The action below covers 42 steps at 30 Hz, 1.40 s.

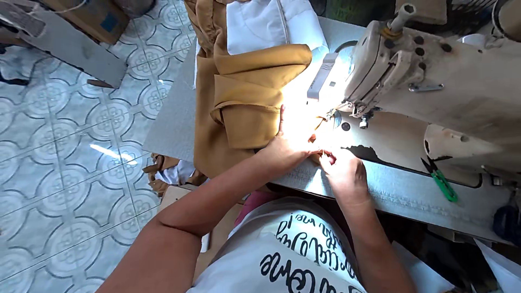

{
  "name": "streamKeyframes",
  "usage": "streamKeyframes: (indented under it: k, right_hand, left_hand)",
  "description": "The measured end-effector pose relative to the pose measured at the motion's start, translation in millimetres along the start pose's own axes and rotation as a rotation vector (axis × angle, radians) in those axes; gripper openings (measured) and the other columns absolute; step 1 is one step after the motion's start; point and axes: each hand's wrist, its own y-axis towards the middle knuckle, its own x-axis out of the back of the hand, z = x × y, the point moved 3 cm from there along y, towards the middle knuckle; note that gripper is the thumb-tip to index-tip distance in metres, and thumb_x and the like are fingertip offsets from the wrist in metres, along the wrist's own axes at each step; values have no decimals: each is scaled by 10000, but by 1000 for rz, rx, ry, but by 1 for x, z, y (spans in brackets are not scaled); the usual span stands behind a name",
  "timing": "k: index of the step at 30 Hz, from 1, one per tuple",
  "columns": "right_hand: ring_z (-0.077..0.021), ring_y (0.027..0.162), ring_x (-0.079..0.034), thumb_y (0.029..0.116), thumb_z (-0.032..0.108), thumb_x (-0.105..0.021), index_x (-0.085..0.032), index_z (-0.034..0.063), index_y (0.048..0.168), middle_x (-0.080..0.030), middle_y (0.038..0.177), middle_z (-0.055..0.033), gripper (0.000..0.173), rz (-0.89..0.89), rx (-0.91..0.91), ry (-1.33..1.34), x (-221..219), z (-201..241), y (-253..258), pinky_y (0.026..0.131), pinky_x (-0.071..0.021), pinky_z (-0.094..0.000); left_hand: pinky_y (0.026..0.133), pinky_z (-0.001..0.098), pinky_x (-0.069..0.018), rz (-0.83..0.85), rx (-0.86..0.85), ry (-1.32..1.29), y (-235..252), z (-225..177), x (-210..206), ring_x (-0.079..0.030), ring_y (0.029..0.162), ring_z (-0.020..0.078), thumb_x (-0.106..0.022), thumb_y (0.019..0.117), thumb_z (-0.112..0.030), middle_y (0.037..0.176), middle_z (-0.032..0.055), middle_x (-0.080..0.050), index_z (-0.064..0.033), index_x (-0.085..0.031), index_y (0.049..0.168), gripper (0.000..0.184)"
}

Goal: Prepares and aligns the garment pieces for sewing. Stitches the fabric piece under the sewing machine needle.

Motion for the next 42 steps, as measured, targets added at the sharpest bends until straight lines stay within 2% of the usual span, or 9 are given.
streamKeyframes:
  k: [12, 17, 22, 27, 32, 34, 35, 38, 42]
  right_hand:
    - [-340, 961, -700, 937, 147, -697, -794, 64, 1046, -710, 1013, -169, 168, -161, 154, -89, -14, -6, -6, 783, -592, -448]
    - [-353, 1048, -680, 948, 166, -681, -770, 67, 1100, -698, 1088, -170, 202, -155, 179, -98, -15, -10, 19, 846, -574, -478]
    - [-356, 1005, -687, 963, 168, -669, -767, 81, 1131, -696, 1054, -171, 214, -164, 163, -105, -16, -10, 37, 784, -578, -490]
    - [-359, 1013, -685, 973, 195, -661, -769, 94, 1136, -691, 1045, -181, 220, -175, 166, -95, -18, -15, 44, 801, -576, -486]
    - [-275, 933, -694, 1028, 270, -599, -759, 64, 1076, -690, 1088, -136, 265, -184, 49, 78, -13, -29, 29, 781, -594, -442]
    - [-311, 955, -684, 943, 320, -714, -760, 56, 987, -701, 1020, -144, 272, -238, 32, 73, -19, -30, 18, 808, -568, -470]
    - [-325, 970, -681, 891, 334, -772, -764, 54, 968, -700, 1013, -150, 290, -251, 30, 58, -23, -28, 17, 814, -559, -489]
    - [-343, 1013, -682, 851, 298, -824, -754, 13, 1030, -688, 1101, -185, 343, -259, -3, 92, -29, -21, 26, 813, -562, -518]
    - [-297, 975, -709, 922, 268, -776, -704, 34, 1188, -704, 1131, -171, 361, -253, -66, 333, -26, -21, 45, 847, -591, -499]
  left_hand:
    - [1099, 850, -35, -44, -21, -24, 5, 5, 0, -471, 1386, 412, -582, 1001, -94, 1284, 60, -675, -322, -752, 1179, 336]
    - [1100, 828, -72, -168, 55, -117, 30, 22, -1, -499, 1382, 375, -549, 1043, -323, 1376, 61, -648, -252, -761, 1088, 228]
    - [1066, 852, -93, -248, -48, -67, 44, 35, -6, -618, 1158, 320, -548, 1022, -121, 1083, 42, -690, -331, -769, 1124, 321]
    - [1078, 828, -152, -308, -82, -56, 49, 41, -11, -633, 1129, 297, -553, 1004, -97, 1104, 30, -693, -310, -768, 1108, 320]
    - [1058, 646, -361, -297, -46, -261, 47, 54, -25, -601, 1209, 299, -541, 971, -82, 1181, 63, -696, -251, -742, 1170, 329]
    - [1086, 607, -363, -260, 55, -463, 48, 60, -21, -620, 1171, 253, -545, 964, -120, 1139, 67, -703, -140, -725, 1129, 245]
    - [1034, 571, -418, -275, 91, -534, 49, 60, -17, -657, 1052, 229, -567, 970, -128, 1026, 70, -717, -98, -733, 1049, 186]
    - [921, 463, -511, -273, 98, -664, 50, 61, -15, -671, 922, 179, -627, 964, -129, 935, 75, -711, -45, -718, 990, 127]
    - [840, 396, -543, -264, 68, -691, 43, 58, -11, -666, 864, 179, -714, 905, -102, 925, 105, -703, -15, -708, 1025, 149]
